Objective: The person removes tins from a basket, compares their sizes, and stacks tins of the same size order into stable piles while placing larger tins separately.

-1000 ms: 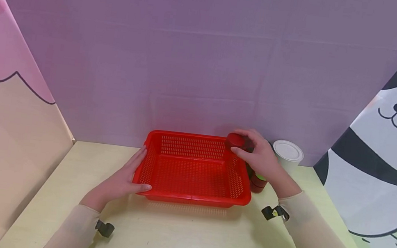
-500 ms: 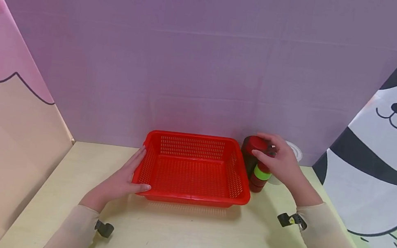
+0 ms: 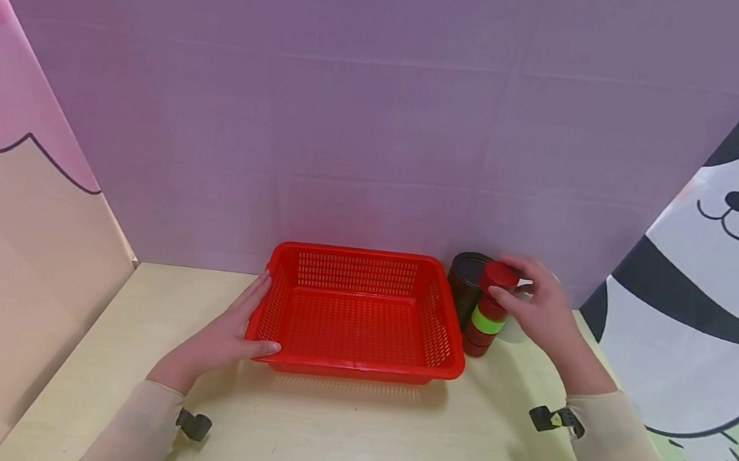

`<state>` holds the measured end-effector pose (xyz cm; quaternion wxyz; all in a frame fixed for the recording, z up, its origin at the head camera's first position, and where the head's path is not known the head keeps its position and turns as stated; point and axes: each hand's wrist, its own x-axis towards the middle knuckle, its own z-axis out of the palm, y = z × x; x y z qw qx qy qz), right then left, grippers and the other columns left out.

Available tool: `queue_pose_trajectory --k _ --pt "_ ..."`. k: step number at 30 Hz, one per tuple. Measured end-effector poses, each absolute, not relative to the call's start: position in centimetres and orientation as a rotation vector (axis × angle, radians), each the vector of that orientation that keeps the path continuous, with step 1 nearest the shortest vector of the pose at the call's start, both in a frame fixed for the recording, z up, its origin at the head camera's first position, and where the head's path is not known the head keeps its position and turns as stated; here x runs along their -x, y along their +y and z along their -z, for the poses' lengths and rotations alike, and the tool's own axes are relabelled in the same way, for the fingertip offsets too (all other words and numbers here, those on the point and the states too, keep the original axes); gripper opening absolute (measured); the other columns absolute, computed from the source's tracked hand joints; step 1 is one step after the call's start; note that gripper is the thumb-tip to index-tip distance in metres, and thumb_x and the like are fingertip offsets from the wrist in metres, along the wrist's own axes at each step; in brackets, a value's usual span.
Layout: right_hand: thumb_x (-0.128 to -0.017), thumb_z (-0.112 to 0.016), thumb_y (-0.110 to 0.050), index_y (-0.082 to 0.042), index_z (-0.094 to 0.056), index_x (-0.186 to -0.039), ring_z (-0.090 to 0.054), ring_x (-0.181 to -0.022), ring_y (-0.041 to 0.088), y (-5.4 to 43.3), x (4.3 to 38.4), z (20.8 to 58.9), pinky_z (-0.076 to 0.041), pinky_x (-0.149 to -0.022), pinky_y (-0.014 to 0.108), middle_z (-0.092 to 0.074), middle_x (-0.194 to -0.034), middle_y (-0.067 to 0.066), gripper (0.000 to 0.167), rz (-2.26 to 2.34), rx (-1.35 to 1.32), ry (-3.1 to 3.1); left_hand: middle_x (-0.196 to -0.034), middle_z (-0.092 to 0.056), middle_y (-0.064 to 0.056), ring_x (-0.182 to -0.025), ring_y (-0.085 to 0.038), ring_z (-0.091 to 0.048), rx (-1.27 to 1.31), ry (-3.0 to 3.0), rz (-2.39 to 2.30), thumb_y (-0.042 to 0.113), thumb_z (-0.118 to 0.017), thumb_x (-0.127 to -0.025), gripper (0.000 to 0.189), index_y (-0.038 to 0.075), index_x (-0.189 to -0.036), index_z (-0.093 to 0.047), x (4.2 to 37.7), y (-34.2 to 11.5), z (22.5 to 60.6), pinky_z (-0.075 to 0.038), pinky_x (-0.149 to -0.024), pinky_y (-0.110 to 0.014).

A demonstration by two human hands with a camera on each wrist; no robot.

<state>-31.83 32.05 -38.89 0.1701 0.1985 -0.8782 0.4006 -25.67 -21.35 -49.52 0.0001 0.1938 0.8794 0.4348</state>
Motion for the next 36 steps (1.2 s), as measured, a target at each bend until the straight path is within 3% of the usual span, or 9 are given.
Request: queue_pose_trajectory --k 7,16,27,36 --pt "-0.1 -0.082 -0.009 -0.005 -0.066 -0.148 -0.057 -0.115 0.015 32.8 31.6 39.6 -0.05 -0.088 0.007 -0.064 -0.134 0.015 0.051 -1.14 -0.531 -2.494 -0.187 0.0 0.0 -0.17 -0.035 -0.007 -0.6 2.766 -1.359 0.037 -0.092 -0.088 0.128 0.019 -0.18 -0.004 25.7 -21.3 49.4 -0.048 -0.117 -0.065" --pt "-0.099 -0.082 -0.004 -0.001 -0.064 -0.149 -0.055 -0.115 0.012 33.1 31.5 39.9 -0.05 -0.088 0.007 -0.062 -0.135 0.017 0.053 -1.154 -0.55 -2.486 -0.187 -0.002 0.0 -0.17 -0.036 -0.009 -0.576 2.755 -1.374 0.034 -0.092 -0.088 0.128 0.022 -0.18 -0.004 25.7 -21.3 49.5 -0.051 -0.115 -0.064" --pt "-0.099 -0.081 -0.002 0.0 -0.059 -0.152 -0.056 -0.117 0.025 33.2 31.4 40.3 -0.05 -0.087 0.009 -0.06 -0.139 0.021 0.057 -1.166 -0.534 -2.494 -0.187 -0.001 0.0 -0.17 -0.036 -0.009 -0.597 2.773 -1.364 0.035 -0.091 -0.089 0.127 0.02 -0.18 -0.004 25.6 -21.3 49.6 -0.049 -0.117 -0.065" --pt "-0.1 -0.081 -0.006 -0.003 -0.056 -0.155 -0.056 -0.12 0.024 33.2 31.4 40.6 -0.05 -0.089 0.009 -0.062 -0.138 0.018 0.06 -1.173 -0.516 -2.517 -0.187 0.0 0.001 -0.17 -0.035 -0.007 -0.604 2.777 -1.357 0.037 -0.09 -0.09 0.126 0.02 -0.18 -0.004 25.7 -21.3 49.7 -0.047 -0.118 -0.067"
